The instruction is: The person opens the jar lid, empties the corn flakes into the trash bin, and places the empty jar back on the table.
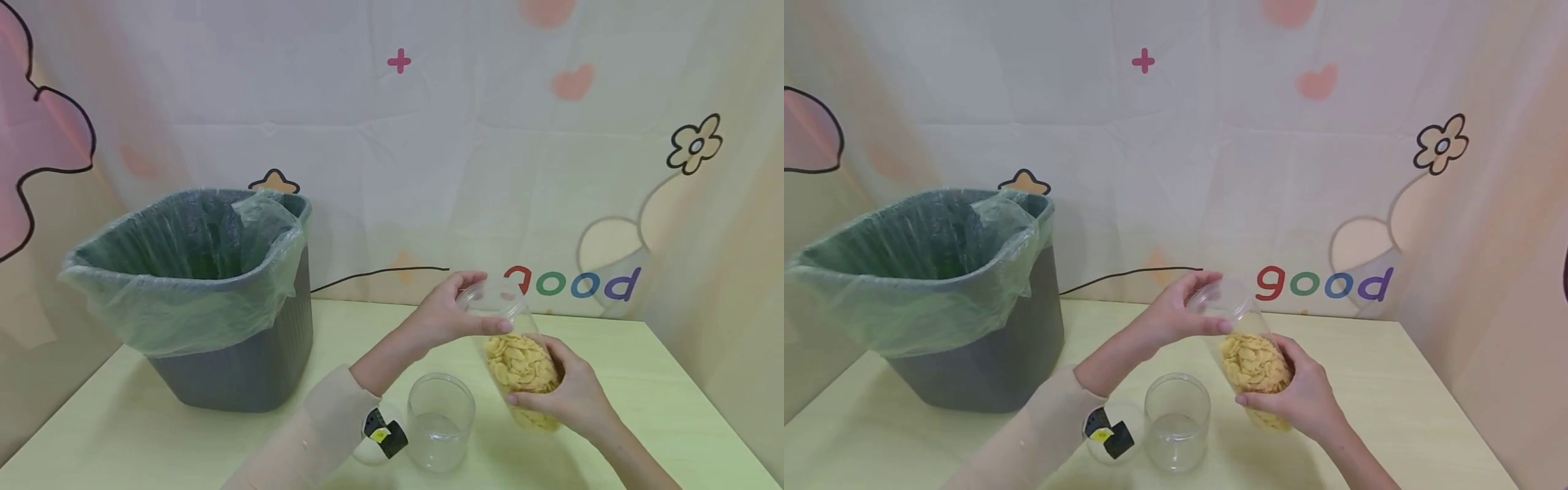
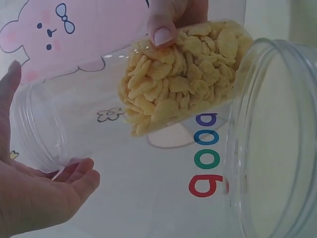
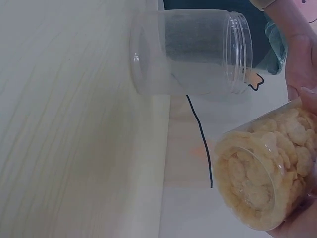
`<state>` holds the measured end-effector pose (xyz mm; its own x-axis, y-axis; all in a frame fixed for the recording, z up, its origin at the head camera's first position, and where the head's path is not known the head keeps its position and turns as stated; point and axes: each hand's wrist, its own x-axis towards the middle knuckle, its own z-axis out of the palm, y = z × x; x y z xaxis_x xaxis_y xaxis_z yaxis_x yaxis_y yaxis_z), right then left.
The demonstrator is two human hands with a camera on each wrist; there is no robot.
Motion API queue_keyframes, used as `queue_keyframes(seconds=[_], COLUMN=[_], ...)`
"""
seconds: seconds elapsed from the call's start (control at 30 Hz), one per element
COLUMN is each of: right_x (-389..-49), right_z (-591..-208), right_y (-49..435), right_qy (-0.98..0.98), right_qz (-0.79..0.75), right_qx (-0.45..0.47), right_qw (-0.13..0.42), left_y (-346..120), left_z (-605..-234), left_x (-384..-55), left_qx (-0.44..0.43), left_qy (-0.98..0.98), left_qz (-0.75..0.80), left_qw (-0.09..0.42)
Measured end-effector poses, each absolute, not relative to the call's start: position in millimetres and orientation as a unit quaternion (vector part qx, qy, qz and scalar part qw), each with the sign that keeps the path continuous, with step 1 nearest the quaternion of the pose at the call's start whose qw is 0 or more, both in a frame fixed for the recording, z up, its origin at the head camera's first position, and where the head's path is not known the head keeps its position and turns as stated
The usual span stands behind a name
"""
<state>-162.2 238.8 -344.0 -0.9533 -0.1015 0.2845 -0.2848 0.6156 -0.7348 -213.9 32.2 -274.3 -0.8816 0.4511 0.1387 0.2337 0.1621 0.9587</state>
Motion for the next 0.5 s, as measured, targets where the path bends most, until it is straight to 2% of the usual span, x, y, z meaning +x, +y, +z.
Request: queue_keyframes(seconds=[0.33,0.5], right_x=[-160.7,-159.8], right_z=[-341.1,-341.6], right_y=[238.4,237.8], right_qy=[-0.879,-0.874], right_qz=[0.449,0.46], right_qx=[0.128,0.132], right_qw=[0.101,0.091], left_y=[20.5,15.5], left_z=[-273.0,-272.0], left_x=[-220.3,-221.6], left_qx=[0.346,0.374], left_qy=[0.706,0.685], left_qz=[0.608,0.613], left_qw=[0.107,0.122])
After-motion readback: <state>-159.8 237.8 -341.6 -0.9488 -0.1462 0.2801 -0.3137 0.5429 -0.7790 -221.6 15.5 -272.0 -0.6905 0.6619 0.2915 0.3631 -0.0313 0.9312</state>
